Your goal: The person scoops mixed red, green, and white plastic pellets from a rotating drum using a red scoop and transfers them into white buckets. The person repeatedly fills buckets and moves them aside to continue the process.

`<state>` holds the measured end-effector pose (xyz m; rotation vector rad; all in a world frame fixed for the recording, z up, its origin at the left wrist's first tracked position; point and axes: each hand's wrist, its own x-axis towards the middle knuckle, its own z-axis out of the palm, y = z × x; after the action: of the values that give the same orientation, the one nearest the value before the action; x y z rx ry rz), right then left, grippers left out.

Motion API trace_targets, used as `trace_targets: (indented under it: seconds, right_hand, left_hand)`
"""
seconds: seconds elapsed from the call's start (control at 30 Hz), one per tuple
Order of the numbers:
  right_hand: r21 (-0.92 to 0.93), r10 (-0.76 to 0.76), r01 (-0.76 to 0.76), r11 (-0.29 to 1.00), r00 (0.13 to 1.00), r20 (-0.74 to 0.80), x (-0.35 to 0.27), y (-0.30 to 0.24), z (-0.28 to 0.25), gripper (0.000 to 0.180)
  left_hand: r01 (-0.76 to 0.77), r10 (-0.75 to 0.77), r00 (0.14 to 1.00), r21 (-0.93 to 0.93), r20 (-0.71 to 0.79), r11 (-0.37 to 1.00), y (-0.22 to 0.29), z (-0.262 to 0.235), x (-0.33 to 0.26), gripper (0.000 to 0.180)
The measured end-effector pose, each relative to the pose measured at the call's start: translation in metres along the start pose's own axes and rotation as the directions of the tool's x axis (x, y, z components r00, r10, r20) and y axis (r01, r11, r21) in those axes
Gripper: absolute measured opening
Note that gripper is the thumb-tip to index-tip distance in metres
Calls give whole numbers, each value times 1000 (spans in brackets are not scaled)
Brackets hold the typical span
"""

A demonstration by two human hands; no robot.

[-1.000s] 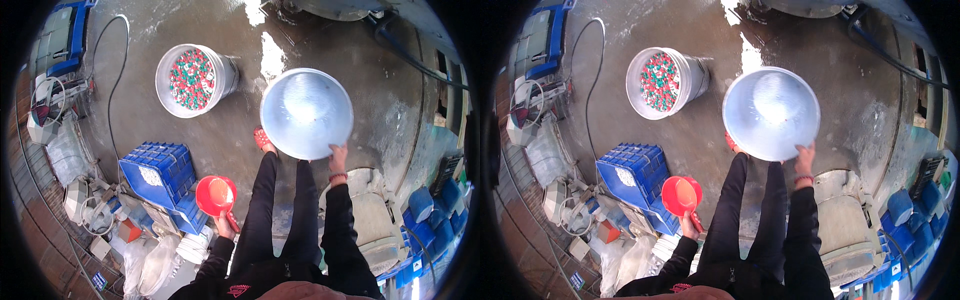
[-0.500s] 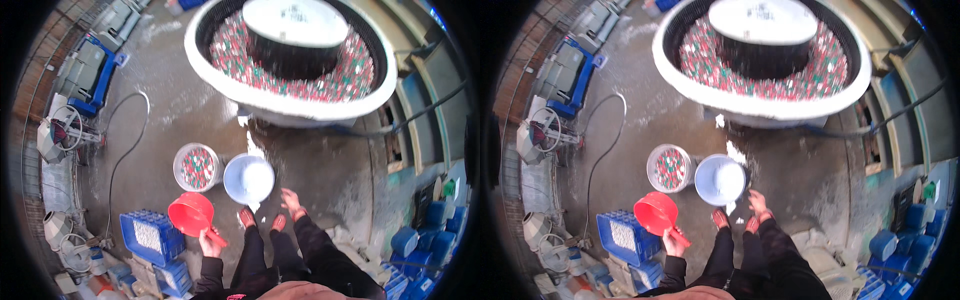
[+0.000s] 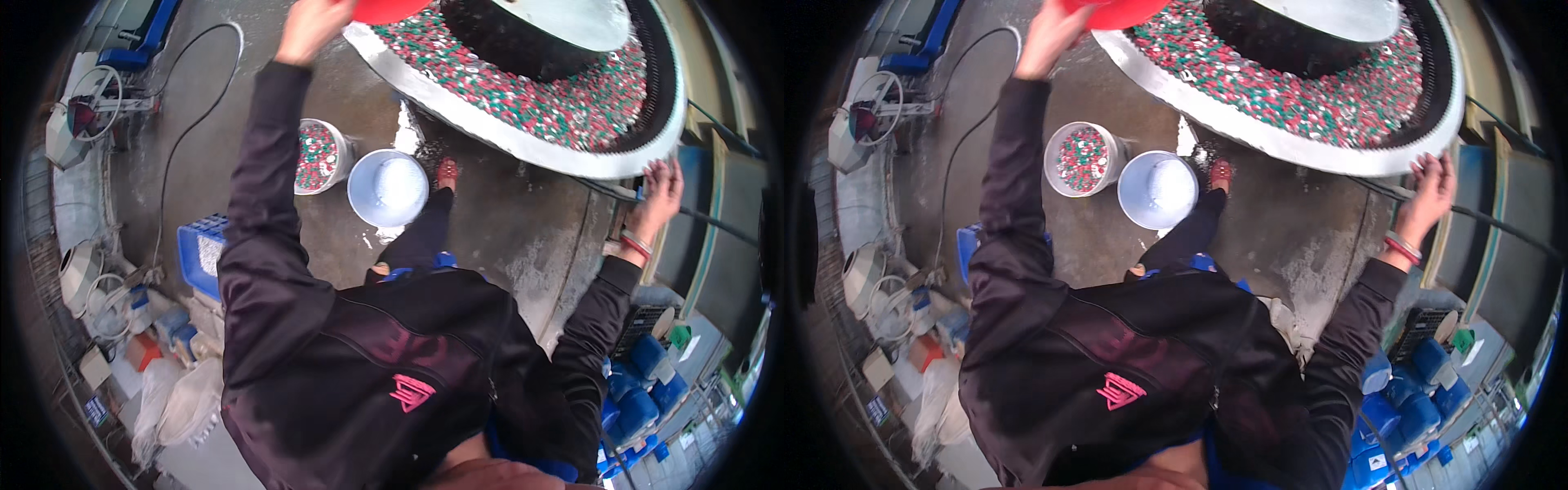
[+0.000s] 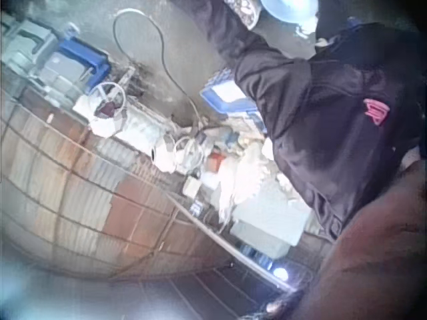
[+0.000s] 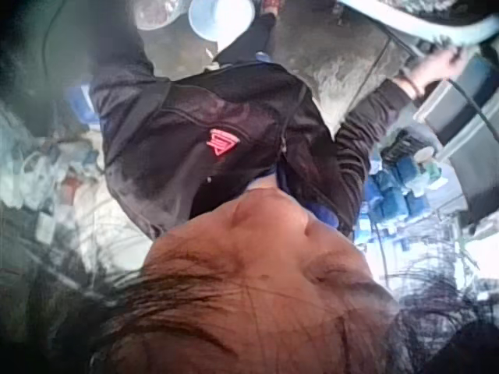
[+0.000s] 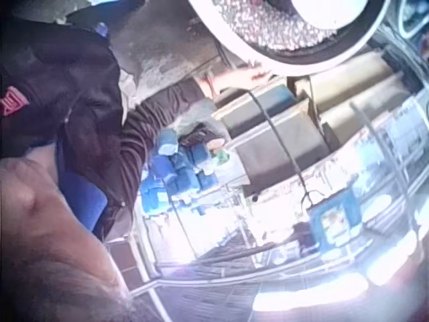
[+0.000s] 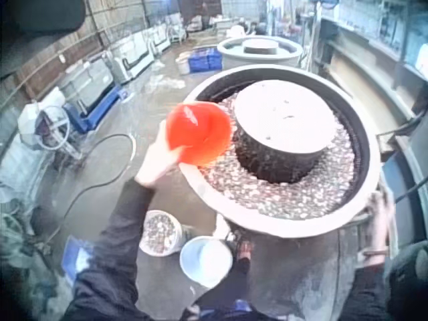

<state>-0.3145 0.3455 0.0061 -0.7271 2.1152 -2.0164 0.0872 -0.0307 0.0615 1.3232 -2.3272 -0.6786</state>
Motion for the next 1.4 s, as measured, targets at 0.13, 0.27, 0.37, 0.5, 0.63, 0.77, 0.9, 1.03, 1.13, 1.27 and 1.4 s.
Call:
trace_targets:
  seconds: [0.13,0.27,0.37,0.5,0.63,0.77,0.9,1.03,1.13,1.27,1.4]
  right_hand:
    - [-238,264,-234,943,959,100,73,28,12,39]
    - [-549,316,-117,828,905,284,141,87,13,41]
    - [-619,312,8,785,858,407,179,146,14,46]
    - [-837,296,189,513,876,380,236,232,33,51]
    - [-916,435,29,401,874,218,233,291,86,52]
    - [-910,650,28,415,690,318,167,283,143,53]
    - [-698,720,-209,685,342,604,121,218,179,72]
    - [-707,697,-146,692,389,602,107,160,194,81]
    - [-583,614,-193,789,225,757,142,144,179,62]
    - [-440,532,-394,807,161,831,206,136,134,28]
    - [-484,326,248,839,483,812,232,136,85,68]
  left_hand:
    - [-70,100,995,557,-24,828,-9,80,126,75]
    - [-130,101,991,727,84,674,-45,142,222,87]
    - [-222,350,935,859,54,461,-75,176,245,65]
    - [-175,-1,973,738,232,651,-81,224,186,79]
    - [-5,-373,859,735,350,678,-26,243,99,91]
    - [206,-535,736,615,416,761,34,268,39,90]
    - [401,-553,648,383,524,832,80,319,2,89]
    - [880,-613,310,25,726,474,119,343,-9,33]
    - [984,-380,177,-176,908,36,149,334,-5,12]
    - [952,-305,246,-288,920,-100,182,311,4,15]
    - [903,-209,377,-408,902,-132,204,275,-9,18]
